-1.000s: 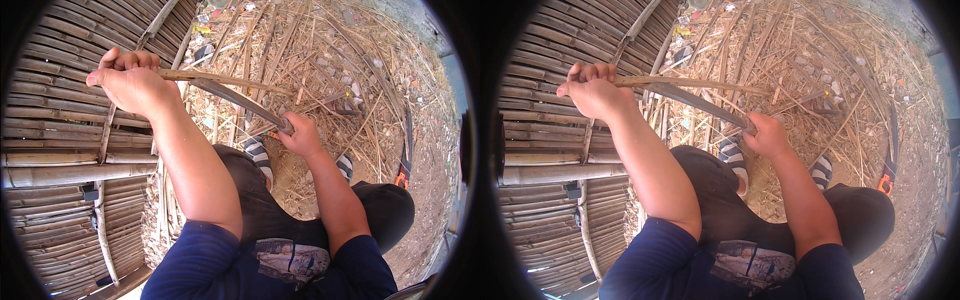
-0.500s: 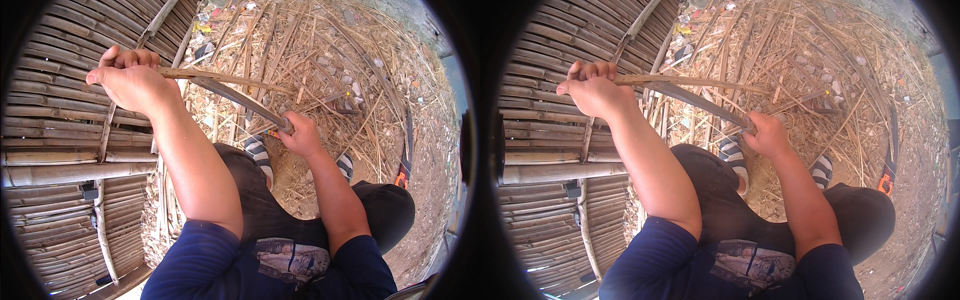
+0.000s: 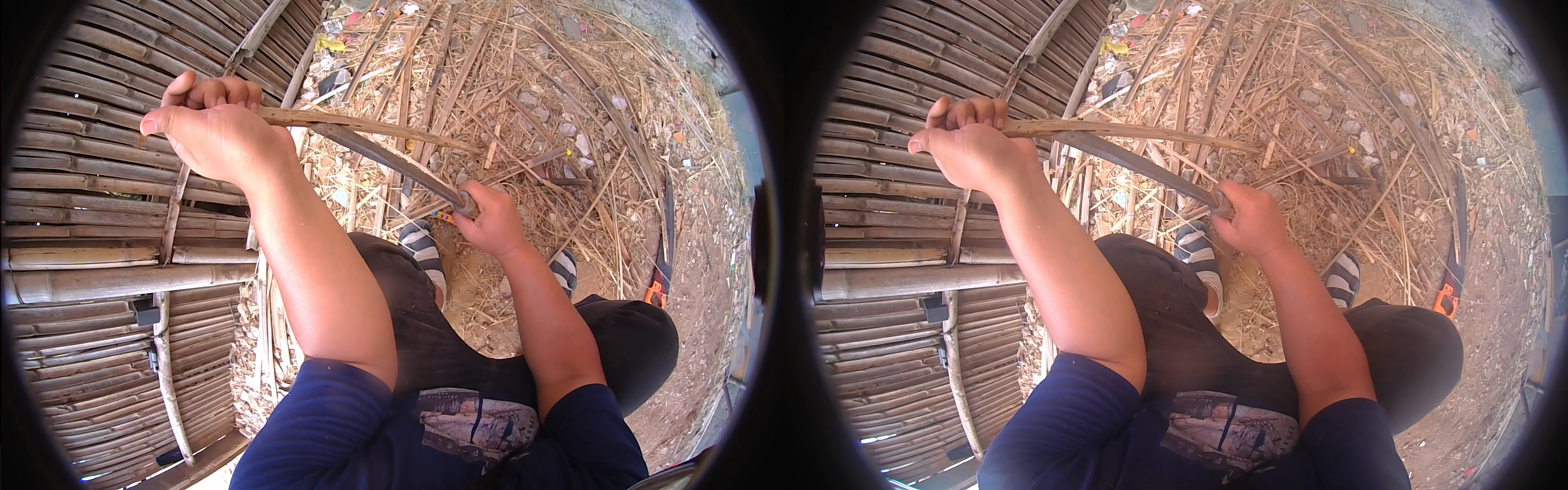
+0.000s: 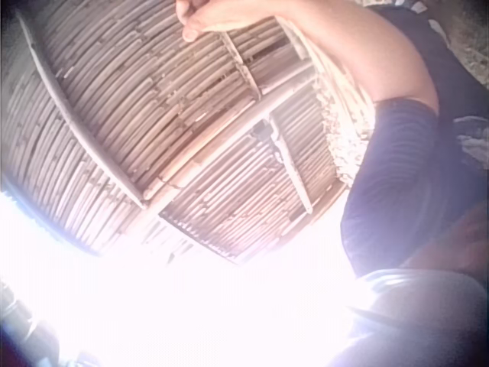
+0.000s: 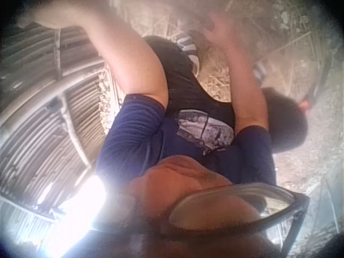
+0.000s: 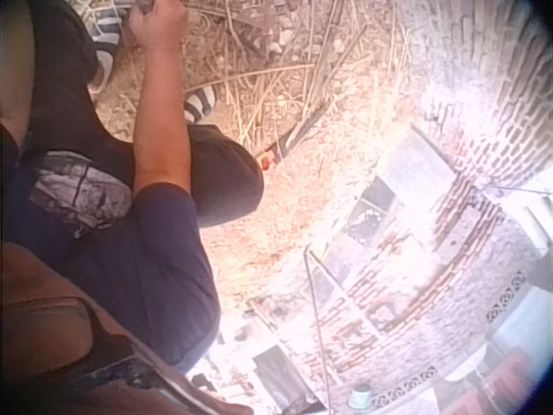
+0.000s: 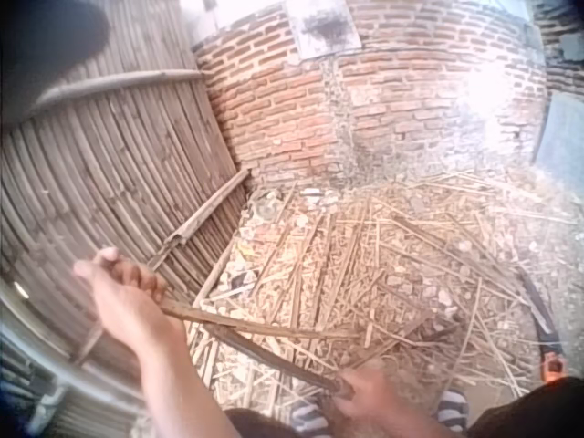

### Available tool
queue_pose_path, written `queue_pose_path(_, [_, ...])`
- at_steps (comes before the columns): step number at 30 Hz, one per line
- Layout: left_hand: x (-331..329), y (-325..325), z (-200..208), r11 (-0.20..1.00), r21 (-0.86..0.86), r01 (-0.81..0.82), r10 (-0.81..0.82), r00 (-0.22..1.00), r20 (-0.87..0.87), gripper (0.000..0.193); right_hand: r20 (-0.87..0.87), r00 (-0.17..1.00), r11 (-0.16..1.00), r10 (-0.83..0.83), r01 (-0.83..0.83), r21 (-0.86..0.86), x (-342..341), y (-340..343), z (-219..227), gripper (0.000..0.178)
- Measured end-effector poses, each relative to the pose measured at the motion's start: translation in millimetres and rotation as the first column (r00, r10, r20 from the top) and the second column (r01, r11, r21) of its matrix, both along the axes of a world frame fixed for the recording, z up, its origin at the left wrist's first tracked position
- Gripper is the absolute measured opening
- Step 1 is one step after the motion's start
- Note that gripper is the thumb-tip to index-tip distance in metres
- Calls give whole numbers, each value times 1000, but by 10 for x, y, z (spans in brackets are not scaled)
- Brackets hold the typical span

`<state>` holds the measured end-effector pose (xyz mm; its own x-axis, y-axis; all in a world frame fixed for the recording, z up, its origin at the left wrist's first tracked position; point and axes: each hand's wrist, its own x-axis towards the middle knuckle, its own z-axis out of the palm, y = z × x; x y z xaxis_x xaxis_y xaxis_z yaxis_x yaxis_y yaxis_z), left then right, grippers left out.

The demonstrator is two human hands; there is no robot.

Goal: The person strips bark and excess material from a thin bamboo pole using a machete.

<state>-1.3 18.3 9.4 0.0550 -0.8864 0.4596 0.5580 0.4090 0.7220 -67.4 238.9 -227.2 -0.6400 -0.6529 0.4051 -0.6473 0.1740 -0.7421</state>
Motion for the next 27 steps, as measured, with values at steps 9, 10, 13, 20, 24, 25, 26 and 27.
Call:
queue_pose_path(9, [31, -154, -41, 999, 49, -13, 13, 1000, -10, 63, 108, 993, 956, -43, 10, 292, 120, -60, 209, 35])
queue_pose_path(10, [39, -164, -41, 998, 60, -17, 18, 1000, -4, 62, 143, 989, 955, -27, -17, 297, 116, -60, 231, 36])
queue_pose_path(13, [61, -181, -33, 996, 89, -18, 18, 1000, 2, 61, 243, 970, 942, 26, -105, 318, 64, -57, 300, 41])
queue_pose_path(20, [43, -126, -25, 995, 95, 17, -14, 999, -35, 60, 595, 781, 950, 188, -298, 92, 46, 17, 138, 44])
queue_pose_path(24, [37, -100, -32, 998, 59, -6, 7, 1000, -25, 60, 327, 941, 966, 87, -160, 202, -67, 71, 262, 39])
queue_pose_path(25, [29, -67, -21, 997, 72, -15, 14, 1000, 3, 61, 211, 976, 975, 55, -98, 201, -110, 84, 272, 39])
queue_pose_path(26, [34, -28, 3, 996, 85, -24, 21, 999, 31, 61, 92, 996, 980, 19, -37, 193, -153, 92, 276, 39])
queue_pose_path(27, [40, 6, 27, 995, 96, -34, 29, 998, 61, 62, -27, 999, 984, -18, 22, 177, -172, 96, 295, 38])
